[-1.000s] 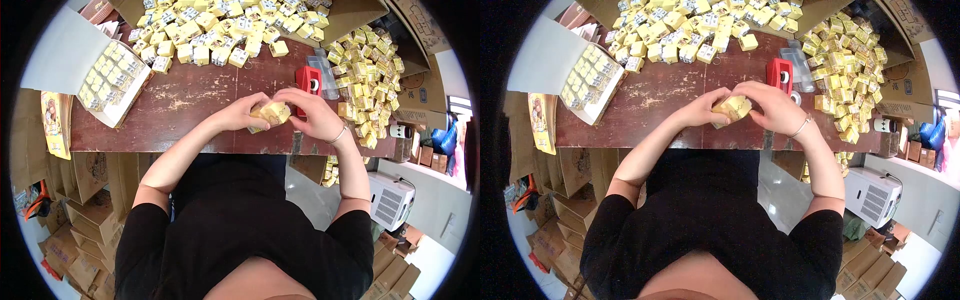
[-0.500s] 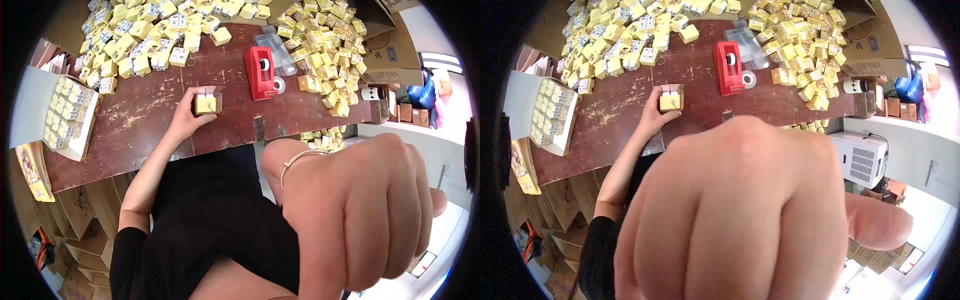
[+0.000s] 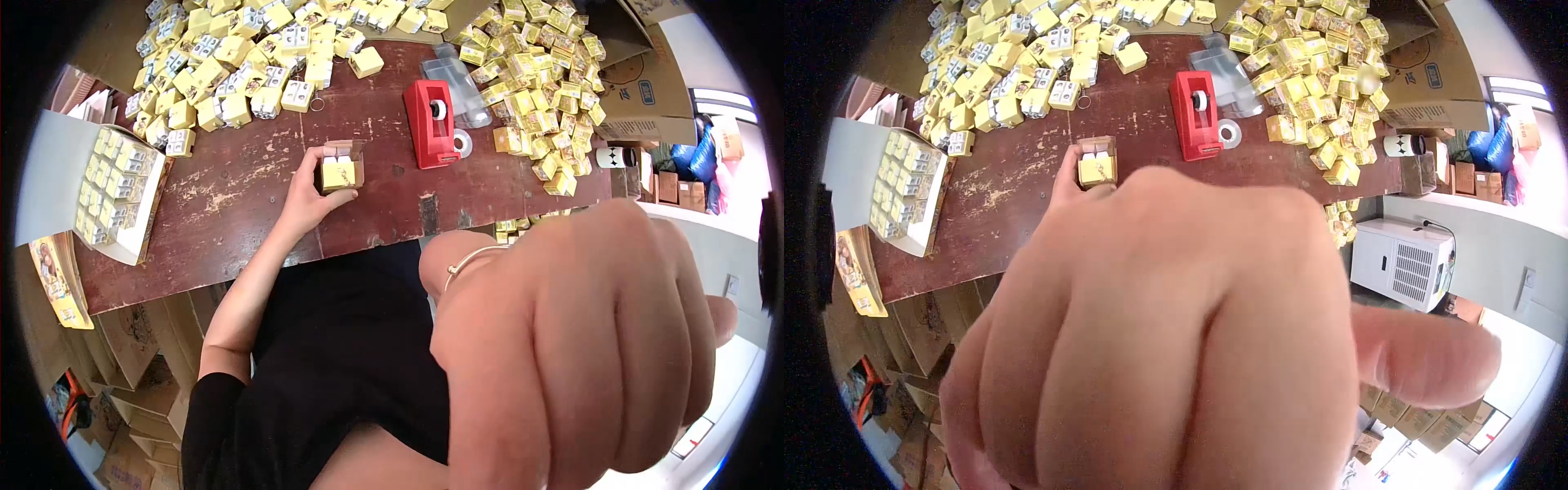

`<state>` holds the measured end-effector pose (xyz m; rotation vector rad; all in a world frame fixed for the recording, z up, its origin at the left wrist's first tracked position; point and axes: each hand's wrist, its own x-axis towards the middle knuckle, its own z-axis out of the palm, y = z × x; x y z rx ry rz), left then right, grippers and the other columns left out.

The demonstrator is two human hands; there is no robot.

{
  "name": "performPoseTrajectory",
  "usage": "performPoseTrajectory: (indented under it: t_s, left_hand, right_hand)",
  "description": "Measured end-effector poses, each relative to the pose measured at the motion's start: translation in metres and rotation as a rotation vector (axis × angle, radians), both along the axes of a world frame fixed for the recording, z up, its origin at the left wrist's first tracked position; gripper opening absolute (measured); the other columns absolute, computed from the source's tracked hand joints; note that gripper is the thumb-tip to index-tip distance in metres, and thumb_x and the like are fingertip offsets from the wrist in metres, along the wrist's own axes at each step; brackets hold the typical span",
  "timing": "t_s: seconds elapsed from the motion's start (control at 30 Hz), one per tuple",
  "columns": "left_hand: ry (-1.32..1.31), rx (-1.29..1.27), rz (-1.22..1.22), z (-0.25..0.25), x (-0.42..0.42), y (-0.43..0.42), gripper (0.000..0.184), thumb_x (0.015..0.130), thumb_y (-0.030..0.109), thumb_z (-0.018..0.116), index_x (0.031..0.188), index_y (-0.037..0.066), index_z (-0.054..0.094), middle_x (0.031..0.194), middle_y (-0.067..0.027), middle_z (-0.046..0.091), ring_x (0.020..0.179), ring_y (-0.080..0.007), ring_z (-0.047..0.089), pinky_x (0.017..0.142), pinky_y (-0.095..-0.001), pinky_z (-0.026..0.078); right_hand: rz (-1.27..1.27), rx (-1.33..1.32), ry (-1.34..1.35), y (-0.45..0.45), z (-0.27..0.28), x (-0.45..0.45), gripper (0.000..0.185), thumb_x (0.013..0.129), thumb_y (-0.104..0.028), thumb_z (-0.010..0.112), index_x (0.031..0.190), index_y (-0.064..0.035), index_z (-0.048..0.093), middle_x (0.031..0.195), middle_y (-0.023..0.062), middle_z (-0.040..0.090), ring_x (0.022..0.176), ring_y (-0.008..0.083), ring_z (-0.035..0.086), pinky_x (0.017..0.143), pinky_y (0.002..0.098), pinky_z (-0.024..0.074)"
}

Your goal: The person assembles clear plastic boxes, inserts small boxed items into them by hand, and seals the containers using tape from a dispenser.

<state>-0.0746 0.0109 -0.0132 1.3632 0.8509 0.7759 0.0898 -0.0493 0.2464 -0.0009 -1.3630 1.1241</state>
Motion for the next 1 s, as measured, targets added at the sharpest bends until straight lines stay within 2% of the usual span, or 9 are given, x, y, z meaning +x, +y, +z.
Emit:
performPoseTrajectory:
  t_s: [0.07, 0.13, 0.17, 0.3, 0.63, 0.73, 0.77, 0.93, 1.0]
  left_hand:
    - [0.028, 0.051, -0.018, -0.002, 0.0, 0.0, 0.057, 0.068, 0.006, 0.082, 0.113, 0.008, 0.047, 0.107, -0.0071, 0.063, 0.101, -0.0171, 0.061, 0.087, -0.0329, 0.049]
    - [-0.034, -0.167, 0.034, -0.032, 0.004, 0.003, 0.057, 0.068, 0.007, 0.083, 0.114, 0.008, 0.048, 0.107, -0.0074, 0.064, 0.099, -0.0165, 0.061, 0.087, -0.0325, 0.049]
    - [-0.07, -0.101, 0.042, -0.055, 0.005, 0.006, 0.057, 0.068, 0.007, 0.082, 0.113, 0.009, 0.048, 0.107, -0.0071, 0.064, 0.099, -0.0159, 0.06, 0.087, -0.0322, 0.049]
    - [-0.03, -0.032, -0.016, -0.005, 0.001, 0.0, 0.056, 0.069, 0.007, 0.081, 0.114, 0.009, 0.048, 0.107, -0.0065, 0.063, 0.099, -0.015, 0.06, 0.086, -0.0322, 0.049]
    - [-0.022, 0.016, -0.02, -0.003, -0.001, 0.0, 0.056, 0.069, 0.006, 0.081, 0.114, 0.008, 0.047, 0.105, -0.0059, 0.063, 0.098, -0.015, 0.06, 0.086, -0.0317, 0.049]
    - [-0.064, -0.326, 0.022, -0.004, 0.001, -0.001, 0.056, 0.069, 0.006, 0.081, 0.113, 0.008, 0.048, 0.103, -0.0066, 0.064, 0.097, -0.0139, 0.06, 0.086, -0.0311, 0.049]
    - [-0.063, -0.326, 0.024, -0.006, 0.001, 0.0, 0.056, 0.069, 0.006, 0.081, 0.113, 0.008, 0.048, 0.103, -0.0066, 0.064, 0.097, -0.0139, 0.06, 0.086, -0.0311, 0.049]
    - [-0.033, -0.088, 0.022, -0.018, 0.0, 0.0, 0.056, 0.07, 0.006, 0.082, 0.114, 0.008, 0.048, 0.105, -0.0065, 0.063, 0.098, -0.0134, 0.059, 0.086, -0.0308, 0.049]
    - [-0.015, -0.063, 0.003, 0.002, -0.001, -0.003, 0.057, 0.071, 0.003, 0.08, 0.117, 0.008, 0.046, 0.106, -0.0057, 0.061, 0.099, -0.0128, 0.059, 0.086, -0.0301, 0.049]
  right_hand:
    - [-0.033, 0.002, -0.013, 0.0, -0.001, 0.0, 0.054, 0.098, -0.035, 0.042, 0.049, -0.0143, 0.038, 0.047, -0.0003, 0.041, 0.041, 0.0103, 0.037, 0.059, 0.0381, 0.0487]
    - [-0.064, 0.013, -0.026, -0.002, 0.001, 0.0, 0.053, 0.098, -0.034, 0.042, 0.049, -0.0143, 0.038, 0.047, -0.0003, 0.041, 0.041, 0.0102, 0.036, 0.058, 0.0378, 0.0476]
    - [-0.079, 0.019, -0.033, -0.001, 0.003, 0.001, 0.053, 0.098, -0.034, 0.042, 0.049, -0.0143, 0.038, 0.047, -0.0003, 0.04, 0.041, 0.0101, 0.036, 0.058, 0.0376, 0.0471]
    - [-0.142, 0.032, -0.062, -0.004, 0.004, 0.0, 0.051, 0.097, -0.033, 0.042, 0.049, -0.0143, 0.038, 0.047, -0.0003, 0.04, 0.041, 0.01, 0.035, 0.057, 0.0369, 0.045]
    - [-0.298, 0.065, -0.128, -0.012, 0.008, 0.0, 0.048, 0.096, -0.029, 0.043, 0.05, -0.0143, 0.037, 0.047, -0.0003, 0.038, 0.041, 0.0096, 0.034, 0.055, 0.0352, 0.0397]
    - [-0.34, 0.072, -0.141, -0.014, 0.007, -0.003, 0.047, 0.095, -0.028, 0.043, 0.05, -0.0143, 0.036, 0.047, -0.0003, 0.038, 0.041, 0.0095, 0.033, 0.055, 0.0347, 0.0381]
    - [-0.353, 0.076, -0.146, -0.014, 0.007, -0.003, 0.047, 0.095, -0.028, 0.043, 0.05, -0.0143, 0.036, 0.047, -0.0003, 0.038, 0.041, 0.0094, 0.033, 0.055, 0.0345, 0.0375]
    - [-0.432, 0.088, -0.185, -0.019, 0.009, -0.001, 0.046, 0.094, -0.026, 0.043, 0.051, -0.0144, 0.036, 0.047, -0.0002, 0.037, 0.041, 0.0092, 0.032, 0.054, 0.0337, 0.0349]
    - [-0.465, 0.098, -0.204, -0.021, 0.011, 0.001, 0.045, 0.094, -0.025, 0.043, 0.051, -0.0144, 0.036, 0.047, -0.0002, 0.037, 0.041, 0.0092, 0.032, 0.053, 0.0333, 0.0338]
